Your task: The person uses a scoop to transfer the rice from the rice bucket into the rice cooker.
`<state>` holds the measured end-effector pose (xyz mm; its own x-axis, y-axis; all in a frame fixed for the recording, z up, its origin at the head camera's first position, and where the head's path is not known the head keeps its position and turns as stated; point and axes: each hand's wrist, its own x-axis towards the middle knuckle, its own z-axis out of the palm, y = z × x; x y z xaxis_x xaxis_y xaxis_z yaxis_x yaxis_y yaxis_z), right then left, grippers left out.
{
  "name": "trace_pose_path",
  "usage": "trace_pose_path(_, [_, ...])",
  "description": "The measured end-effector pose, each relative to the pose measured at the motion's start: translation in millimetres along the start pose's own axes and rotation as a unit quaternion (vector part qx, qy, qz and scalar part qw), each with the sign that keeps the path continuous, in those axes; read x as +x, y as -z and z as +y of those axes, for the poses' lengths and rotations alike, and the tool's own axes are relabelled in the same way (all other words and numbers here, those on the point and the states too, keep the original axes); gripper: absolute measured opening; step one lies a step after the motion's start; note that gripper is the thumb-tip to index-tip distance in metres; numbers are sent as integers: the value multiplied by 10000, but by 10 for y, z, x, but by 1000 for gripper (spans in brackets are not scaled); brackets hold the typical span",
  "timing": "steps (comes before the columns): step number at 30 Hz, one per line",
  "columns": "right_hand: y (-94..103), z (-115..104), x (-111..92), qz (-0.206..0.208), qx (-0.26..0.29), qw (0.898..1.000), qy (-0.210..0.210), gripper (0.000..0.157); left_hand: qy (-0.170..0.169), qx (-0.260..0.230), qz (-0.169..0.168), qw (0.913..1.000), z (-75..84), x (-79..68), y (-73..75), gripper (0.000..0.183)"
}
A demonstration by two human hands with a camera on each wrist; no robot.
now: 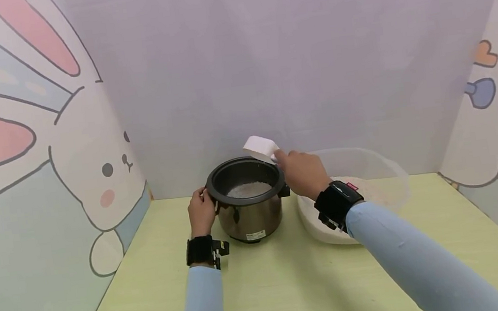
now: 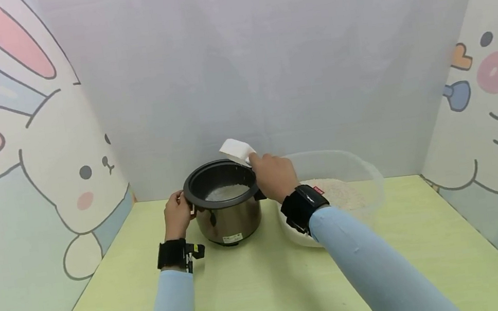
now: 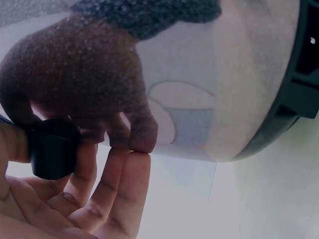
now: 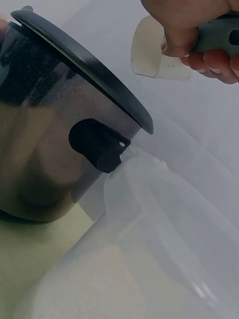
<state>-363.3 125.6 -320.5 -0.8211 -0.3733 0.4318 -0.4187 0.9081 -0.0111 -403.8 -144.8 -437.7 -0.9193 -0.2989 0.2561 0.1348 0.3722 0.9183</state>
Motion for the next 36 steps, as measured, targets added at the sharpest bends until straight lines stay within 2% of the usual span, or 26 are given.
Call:
trace_pose_path(4, [-26, 13, -8, 45, -53, 10000, 47, 31, -105, 140, 55, 9998, -6, 6, 1, 43])
trace_pose_path(11, [7, 70, -30, 50, -46, 10000, -14, 33, -82, 62, -7, 9999, 15, 1, 12, 43])
trace_pose_path(15, [39, 181, -45, -20, 499, 9983, -294, 35, -60, 47, -14, 10000, 44, -1, 17, 44])
trace_pose_path(19, [63, 332, -101, -42, 1269, 9887, -798, 34, -11, 14, -57, 10000, 54, 4, 21, 44])
trace_pose_path(22, [73, 442, -173, -38, 1538, 9821, -1085, 34, -8, 76, -90, 9999, 34, 13, 18, 45])
trace_pose_path(36, [18, 917, -524, -7, 1224, 9813, -1487, 36, 20, 57, -159, 9999, 15, 5, 25, 45])
